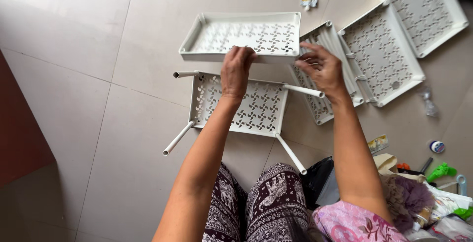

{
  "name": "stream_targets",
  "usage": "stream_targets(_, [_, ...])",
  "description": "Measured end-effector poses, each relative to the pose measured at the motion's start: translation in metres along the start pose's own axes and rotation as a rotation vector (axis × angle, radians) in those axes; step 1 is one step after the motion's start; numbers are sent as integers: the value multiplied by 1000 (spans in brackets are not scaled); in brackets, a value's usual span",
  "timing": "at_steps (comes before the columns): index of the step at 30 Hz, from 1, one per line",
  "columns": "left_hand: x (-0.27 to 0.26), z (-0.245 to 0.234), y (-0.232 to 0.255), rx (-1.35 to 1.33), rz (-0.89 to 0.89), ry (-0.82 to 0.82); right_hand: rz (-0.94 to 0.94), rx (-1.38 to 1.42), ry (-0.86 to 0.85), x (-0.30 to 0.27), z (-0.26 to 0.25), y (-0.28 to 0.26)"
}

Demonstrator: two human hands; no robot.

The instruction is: The person assembles a white plastic storage rack by inserting white cylindrical rods into perforated trays and attaching black caster wheels. The person arranges multiple trays on the floor, inserts rods to form a frame, and secures wheels to the base.

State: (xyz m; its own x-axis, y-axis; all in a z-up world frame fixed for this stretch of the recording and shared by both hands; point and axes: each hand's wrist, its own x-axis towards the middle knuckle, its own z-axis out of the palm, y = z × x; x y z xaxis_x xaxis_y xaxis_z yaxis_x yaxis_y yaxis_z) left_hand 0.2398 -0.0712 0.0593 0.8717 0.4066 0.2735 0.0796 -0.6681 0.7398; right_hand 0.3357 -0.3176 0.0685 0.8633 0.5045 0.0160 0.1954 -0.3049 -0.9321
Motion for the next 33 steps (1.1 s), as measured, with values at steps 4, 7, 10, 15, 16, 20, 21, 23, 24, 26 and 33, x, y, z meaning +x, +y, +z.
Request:
stream_targets(4, [14,-32,26,-209,-74,212,67,331,239,-37,-22,-39])
stream_targets(7, [15,-53,37,-450,-265,213,72,476,376,-73,-29,-47])
stream_targets(10, [5,-69,43,-711,-340,215,77,576,476,-108,-21,-49])
stream_targets(15, [-22,-114,67,-1042,-272,193,26,676,565,-169,-10,-71])
stream_targets(16, [-29,-126,76,-1105,-318,185,-1,704,586,-181,-9,-80])
stream_targets(20, [-72,-170,99,-1280,-464,202,-131,780,583,-214,5,-119])
stream_targets(21, [-85,-178,101,-1304,-489,221,-119,735,559,-219,11,-129])
stream_targets(23, [-105,-194,95,-1399,-446,243,-108,646,509,-218,24,-144])
stream_targets(24, [-114,-201,90,-1446,-424,256,-91,622,486,-218,32,-151])
stream_targets(26, [-128,-214,78,-1474,-429,254,-56,575,441,-220,48,-162])
stream_targets(33, [-162,-243,77,-1558,-539,242,76,584,295,-229,88,-177])
